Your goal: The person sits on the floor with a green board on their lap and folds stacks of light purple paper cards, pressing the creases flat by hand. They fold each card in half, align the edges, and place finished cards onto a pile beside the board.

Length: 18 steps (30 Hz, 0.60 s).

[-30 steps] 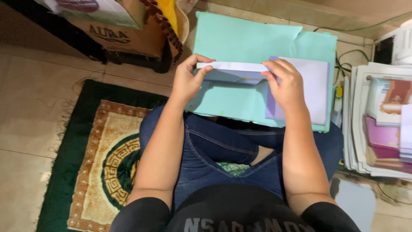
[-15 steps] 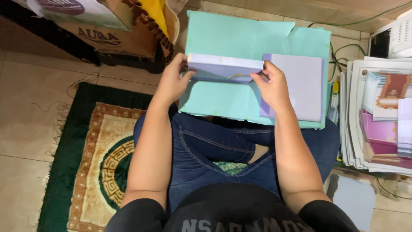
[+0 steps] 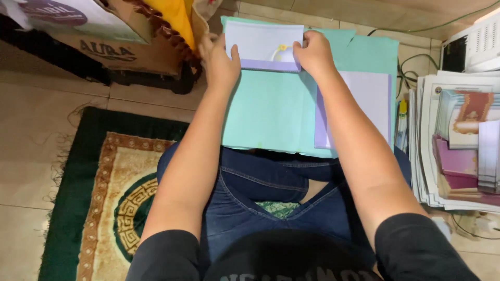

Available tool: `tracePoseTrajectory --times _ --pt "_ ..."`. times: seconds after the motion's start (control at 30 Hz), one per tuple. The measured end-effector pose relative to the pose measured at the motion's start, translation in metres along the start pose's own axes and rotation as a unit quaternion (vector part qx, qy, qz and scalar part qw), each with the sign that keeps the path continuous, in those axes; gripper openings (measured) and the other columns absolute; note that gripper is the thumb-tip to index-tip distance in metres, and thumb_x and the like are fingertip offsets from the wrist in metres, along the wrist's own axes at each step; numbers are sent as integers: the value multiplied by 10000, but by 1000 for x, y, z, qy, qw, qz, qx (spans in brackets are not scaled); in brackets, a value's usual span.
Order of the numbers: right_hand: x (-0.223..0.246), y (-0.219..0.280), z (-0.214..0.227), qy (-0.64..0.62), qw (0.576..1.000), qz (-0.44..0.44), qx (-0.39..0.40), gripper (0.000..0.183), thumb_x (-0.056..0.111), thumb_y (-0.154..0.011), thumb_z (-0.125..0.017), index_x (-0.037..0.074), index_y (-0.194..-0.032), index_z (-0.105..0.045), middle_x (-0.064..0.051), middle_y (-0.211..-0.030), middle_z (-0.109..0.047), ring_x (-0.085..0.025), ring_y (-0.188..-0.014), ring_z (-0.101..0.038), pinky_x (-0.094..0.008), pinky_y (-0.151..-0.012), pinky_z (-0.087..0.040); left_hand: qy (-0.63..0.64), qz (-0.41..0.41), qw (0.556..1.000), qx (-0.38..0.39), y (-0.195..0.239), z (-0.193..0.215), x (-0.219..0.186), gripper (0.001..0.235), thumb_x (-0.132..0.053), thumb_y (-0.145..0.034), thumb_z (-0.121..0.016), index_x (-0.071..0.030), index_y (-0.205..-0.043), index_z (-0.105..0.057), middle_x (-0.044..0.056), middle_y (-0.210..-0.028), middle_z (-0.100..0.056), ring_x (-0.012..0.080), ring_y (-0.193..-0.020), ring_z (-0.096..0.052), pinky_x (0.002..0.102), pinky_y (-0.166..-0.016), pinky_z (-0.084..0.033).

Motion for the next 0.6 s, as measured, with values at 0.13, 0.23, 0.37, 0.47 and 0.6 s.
tracePoseTrajectory --times 0.13,0.23,0.37,0.47,0.6 --pt "5 40 47 0 979 147 -140 273 218 -902 -786 68 -1123 -731 -107 -1085 -641 -224 -854 -675 -367 -819 -530 46 10 999 21 -2 3 22 631 -392 -1040 -571 8 -1504 -423 238 -1448 -431 426 -1406 -371 552 -1136 -377" --pt "7 105 104 -78 955 224 -177 174 3 -985 -700 32 -1157 -690 -110 -1060 -558 -223 -917 -593 -317 -779 -495 132 102 981 103 6 8 27 766 -521 -1014 -430 9 -1555 -316 226 -1614 -347 361 -1501 -311 467 -1213 -260" --pt "-71 160 157 26 938 230 -259 157 -67 -1000 -669 -46 -1156 -680 -193 -1105 -600 -355 -1033 -577 -429 -938 -460 148 160 964 151 24 32 10 826 -597 -986 -250 -18 -1575 -283 205 -1627 -342 343 -1486 -366 435 -1191 -288" --pt "-163 183 168 14 961 94 -259 201 136 -1067 -550 16 -1189 -656 -165 -1082 -617 -341 -1032 -576 -438 -929 -423 136 203 952 182 42 46 -6 847 -626 -953 -193 -66 -1577 -318 174 -1609 -392 336 -1476 -373 438 -1173 -305" --pt "-281 205 138 -245 933 -107 -240 495 434 -1100 -336 100 -1118 -701 -68 -1127 -703 -169 -1010 -665 -298 -842 -500 62 200 962 174 47 40 3 855 -640 -952 -165 -63 -1518 -444 215 -1514 -497 395 -1385 -469 466 -1093 -377"
Point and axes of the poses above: each hand's wrist, its own y-axis away from the middle knuckle, its own z-axis out of the back of the hand, x = y × z, the point moved 9 cm from there along -y, towards the middle knuckle
